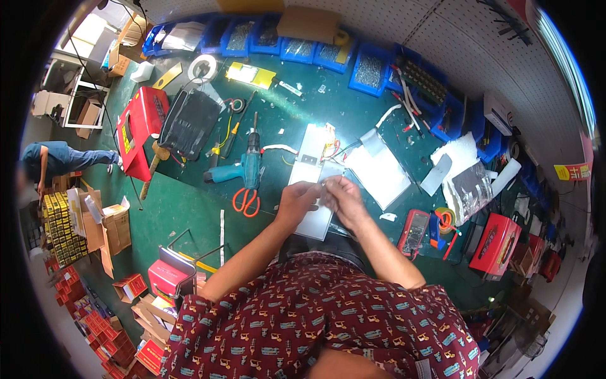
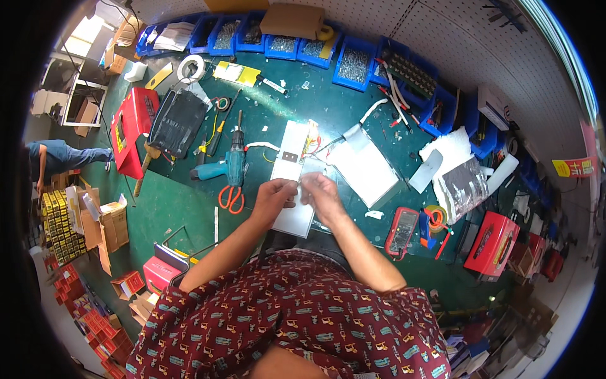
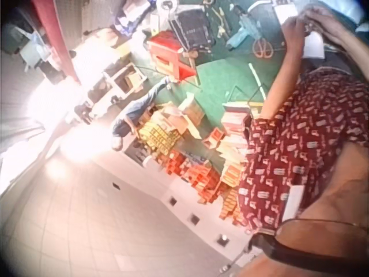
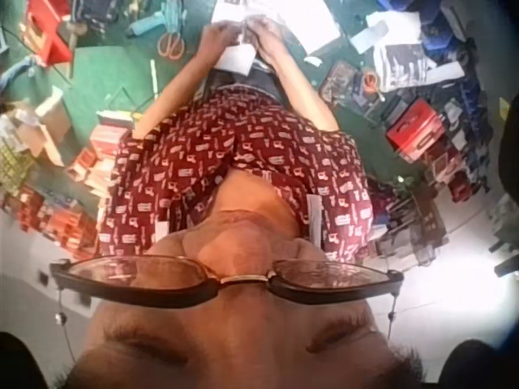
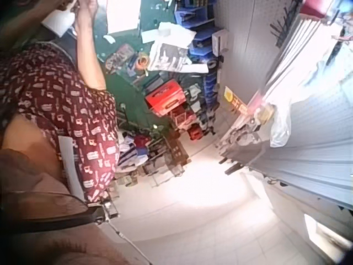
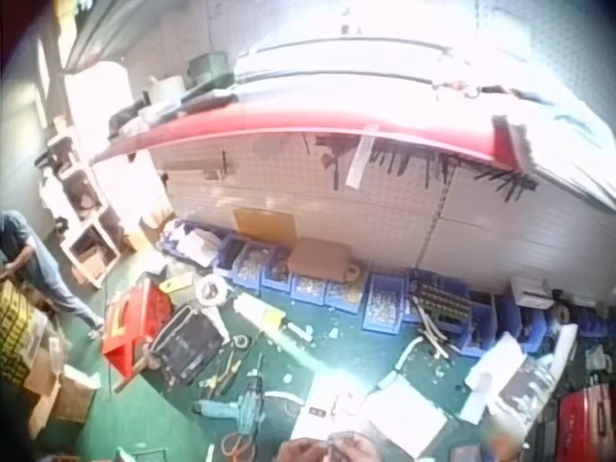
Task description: The person assembles a rectangular electronic device on a workbench. They use a power drill to fasten screws, handle wires, and attach a metal sheet to the device. The person repeatedly positions and secures components while another person works nearby.
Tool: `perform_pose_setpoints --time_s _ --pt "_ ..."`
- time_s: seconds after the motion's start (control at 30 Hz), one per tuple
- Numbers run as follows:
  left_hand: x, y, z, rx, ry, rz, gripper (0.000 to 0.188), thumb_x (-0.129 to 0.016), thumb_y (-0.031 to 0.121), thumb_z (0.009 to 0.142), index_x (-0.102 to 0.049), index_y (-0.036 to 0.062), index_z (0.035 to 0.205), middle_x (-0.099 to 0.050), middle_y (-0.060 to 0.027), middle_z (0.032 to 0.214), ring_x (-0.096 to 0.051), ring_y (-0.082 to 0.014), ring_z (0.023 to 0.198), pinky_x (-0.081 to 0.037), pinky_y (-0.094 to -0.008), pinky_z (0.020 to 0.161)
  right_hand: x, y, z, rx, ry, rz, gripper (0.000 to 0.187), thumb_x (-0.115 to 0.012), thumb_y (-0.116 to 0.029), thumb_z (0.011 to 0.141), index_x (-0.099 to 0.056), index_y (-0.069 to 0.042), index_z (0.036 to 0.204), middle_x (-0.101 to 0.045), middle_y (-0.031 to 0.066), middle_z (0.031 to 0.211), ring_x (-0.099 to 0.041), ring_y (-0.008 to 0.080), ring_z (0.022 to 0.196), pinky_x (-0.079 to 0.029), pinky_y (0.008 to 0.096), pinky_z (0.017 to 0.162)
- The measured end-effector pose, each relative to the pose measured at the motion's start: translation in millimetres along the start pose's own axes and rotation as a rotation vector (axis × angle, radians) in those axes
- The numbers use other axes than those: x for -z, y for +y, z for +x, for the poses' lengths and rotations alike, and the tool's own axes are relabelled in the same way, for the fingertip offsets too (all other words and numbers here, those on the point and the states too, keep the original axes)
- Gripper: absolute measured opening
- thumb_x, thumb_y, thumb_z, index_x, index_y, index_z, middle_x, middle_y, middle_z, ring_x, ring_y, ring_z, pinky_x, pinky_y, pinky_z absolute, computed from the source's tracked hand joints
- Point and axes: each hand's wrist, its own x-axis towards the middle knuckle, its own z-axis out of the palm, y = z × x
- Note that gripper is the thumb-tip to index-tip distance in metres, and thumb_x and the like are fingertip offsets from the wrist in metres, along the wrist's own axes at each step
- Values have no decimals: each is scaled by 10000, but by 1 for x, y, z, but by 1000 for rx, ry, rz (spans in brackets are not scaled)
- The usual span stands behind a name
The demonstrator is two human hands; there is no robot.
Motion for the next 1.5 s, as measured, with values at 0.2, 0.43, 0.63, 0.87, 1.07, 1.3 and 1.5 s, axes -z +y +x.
perform_pose_setpoints --time_s 0.2,0.43,0.63,0.87,1.07,1.3,1.5 --pt "18 -11 -1 167 -109 -90 156 -699 195 988 -684 44 954 -630 -7 815 -598 -89 713 -527 -242 644 -18 35 -25 33 99 22 97 -653 -113 1012 -674 -36 1067 -659 18 830 -586 89 696 -492 236 625" --pt "50 -19 28 52 -133 44 106 -683 100 978 -661 28 1053 -681 -24 891 -635 -92 760 -558 -258 671 -21 44 -12 -35 114 239 98 -569 -56 982 -642 -27 1041 -652 39 877 -607 134 738 -541 305 659" --pt "84 -3 64 -103 -44 187 179 -673 79 973 -683 6 1136 -713 -32 943 -675 -117 835 -585 -289 757 -26 29 17 157 298 -404 187 -629 -107 912 -710 -16 1054 -675 81 854 -636 193 751 -548 344 706" --pt "72 21 120 -470 -80 613 151 -686 75 942 -688 -51 1025 -706 -43 810 -645 -98 711 -525 -257 660 -35 14 59 504 505 -1439 385 -733 -172 873 -698 -106 1251 -674 189 1143 -671 389 1021 -553 481 876" --pt "55 46 142 -608 -228 978 114 -674 78 898 -711 23 991 -727 -133 876 -706 -266 790 -550 -362 739 -31 23 68 516 495 -1478 275 -702 -141 900 -701 -74 1166 -672 184 1080 -668 386 1026 -540 494 889" --pt "61 59 164 -635 -443 1163 91 -703 104 855 -712 37 917 -683 -139 867 -678 -307 865 -532 -409 784 -31 23 70 455 477 -1419 255 -712 -99 887 -632 -51 1123 -649 182 1107 -649 380 1059 -524 485 908" --pt "62 63 183 -519 -551 1091 85 -721 73 836 -707 1 879 -691 -111 766 -666 -195 716 -530 -355 689 -31 23 70 467 460 -1367 223 -710 -74 882 -601 -59 1076 -637 166 1067 -642 380 1036 -514 495 884"
